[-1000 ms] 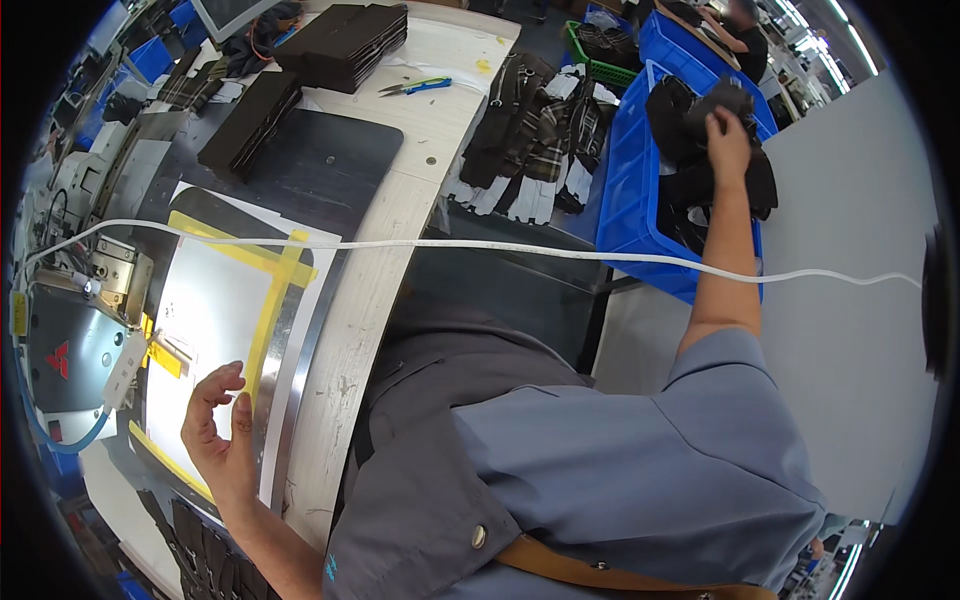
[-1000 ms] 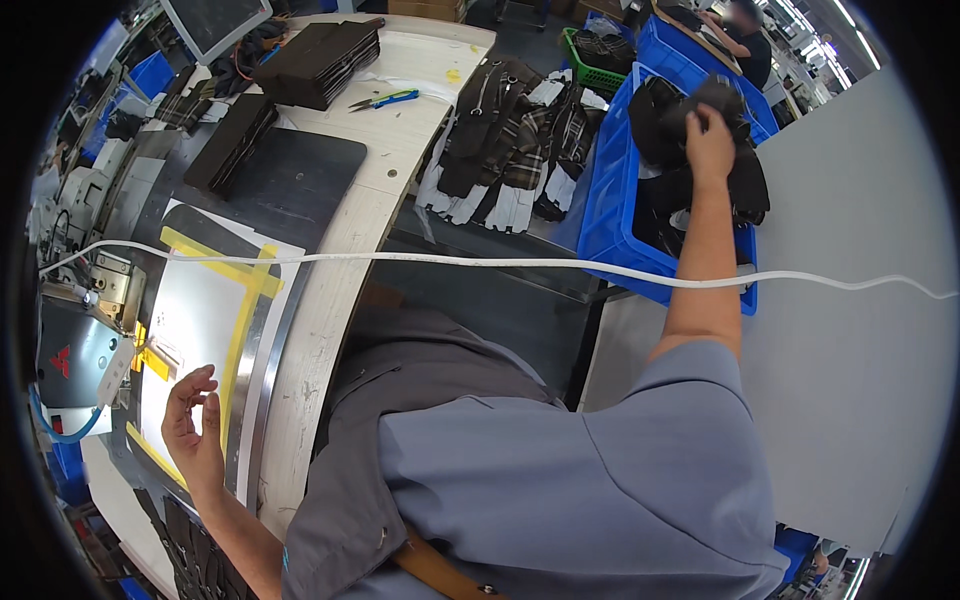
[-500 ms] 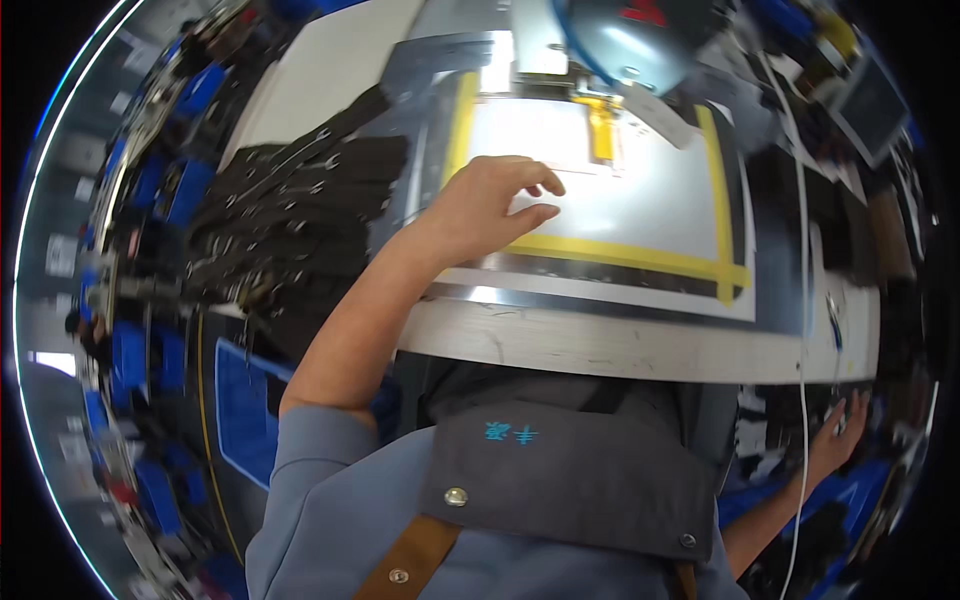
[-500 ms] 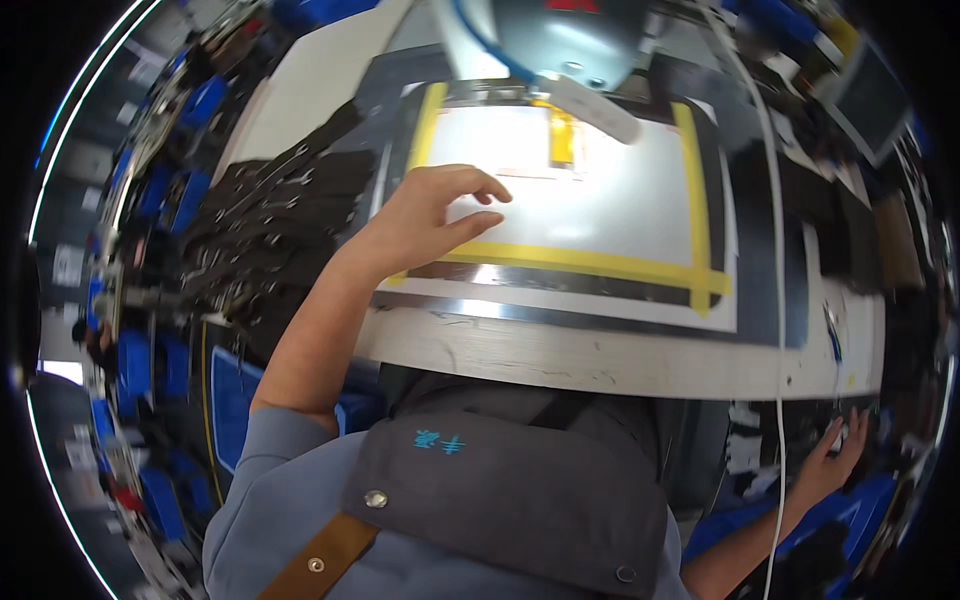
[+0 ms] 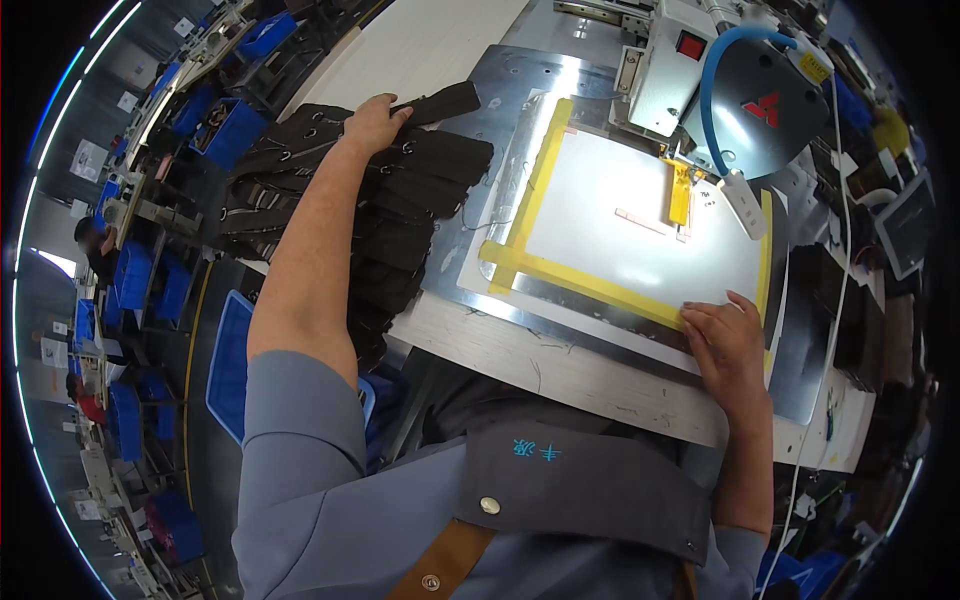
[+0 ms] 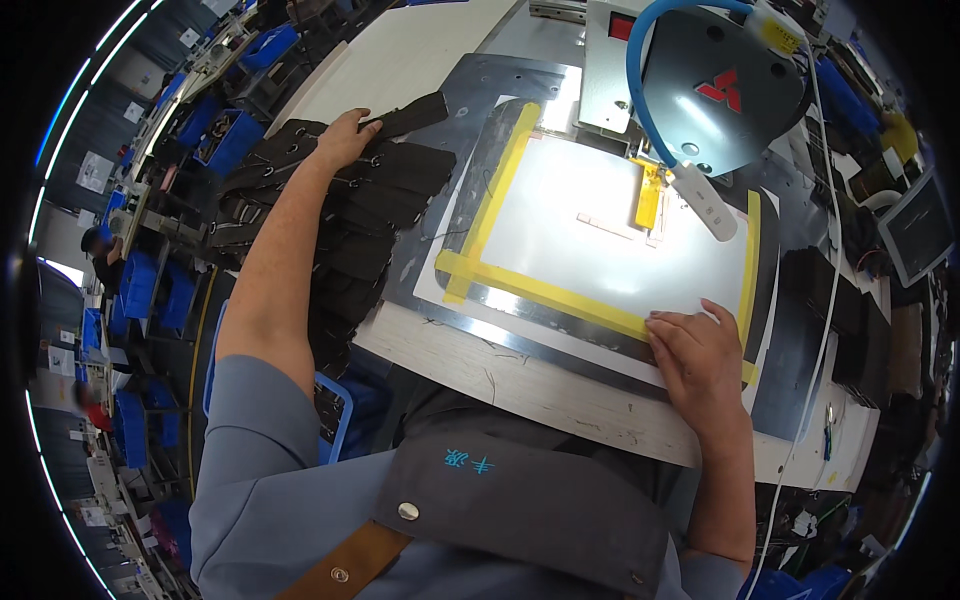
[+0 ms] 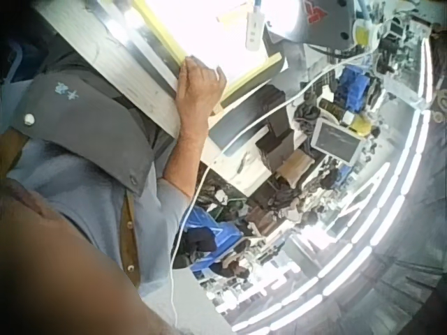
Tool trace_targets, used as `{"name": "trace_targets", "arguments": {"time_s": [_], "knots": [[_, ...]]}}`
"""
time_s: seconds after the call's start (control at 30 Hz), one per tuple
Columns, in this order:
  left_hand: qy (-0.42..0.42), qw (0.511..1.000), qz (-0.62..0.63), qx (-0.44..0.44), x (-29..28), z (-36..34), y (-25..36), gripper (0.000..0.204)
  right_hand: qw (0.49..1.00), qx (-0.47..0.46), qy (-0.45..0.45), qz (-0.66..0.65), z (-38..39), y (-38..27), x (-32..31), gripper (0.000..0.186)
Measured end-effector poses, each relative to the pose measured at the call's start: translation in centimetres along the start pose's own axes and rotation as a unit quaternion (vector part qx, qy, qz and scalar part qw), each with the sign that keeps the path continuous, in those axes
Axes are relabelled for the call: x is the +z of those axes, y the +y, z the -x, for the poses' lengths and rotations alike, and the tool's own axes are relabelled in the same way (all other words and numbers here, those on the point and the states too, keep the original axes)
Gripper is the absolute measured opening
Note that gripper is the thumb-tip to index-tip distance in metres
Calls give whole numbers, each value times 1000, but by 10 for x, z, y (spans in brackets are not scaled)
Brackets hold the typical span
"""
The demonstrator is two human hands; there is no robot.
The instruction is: Sewing and assembling zippers onto leather panels using an industrial sewing machine.
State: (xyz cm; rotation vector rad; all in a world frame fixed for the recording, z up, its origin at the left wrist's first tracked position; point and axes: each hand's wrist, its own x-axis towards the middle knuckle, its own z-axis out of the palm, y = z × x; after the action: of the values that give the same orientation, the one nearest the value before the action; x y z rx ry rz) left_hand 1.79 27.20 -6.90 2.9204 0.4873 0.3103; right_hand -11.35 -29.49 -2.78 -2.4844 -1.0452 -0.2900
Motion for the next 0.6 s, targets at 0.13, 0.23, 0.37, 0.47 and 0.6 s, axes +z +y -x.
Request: {"name": "trace_targets", "arguments": {"time_s": [0.13, 0.23, 0.37, 0.47, 0.6], "knots": [[-36, 996, -77, -16, 12, -10, 9, 75, 999, -15, -33, -32, -16, -7, 10, 11], [-152, 988, -31, -23, -10, -17, 25, 74, 999, -12, -26, -45, -13, -4, 10, 12], [-37, 999, 16, 10, -15, -18, 43, 54, 998, -5, -25, -57, -10, 0, 11, 13], [79, 947, 246, 191, -15, -4, 62, 40, 997, -7, -24, -70, -12, 1, 10, 13], [-22, 903, 299, 309, -36, 67, 154, 34, 991, 31, -24, -131, -24, 2, 8, 29]]}}
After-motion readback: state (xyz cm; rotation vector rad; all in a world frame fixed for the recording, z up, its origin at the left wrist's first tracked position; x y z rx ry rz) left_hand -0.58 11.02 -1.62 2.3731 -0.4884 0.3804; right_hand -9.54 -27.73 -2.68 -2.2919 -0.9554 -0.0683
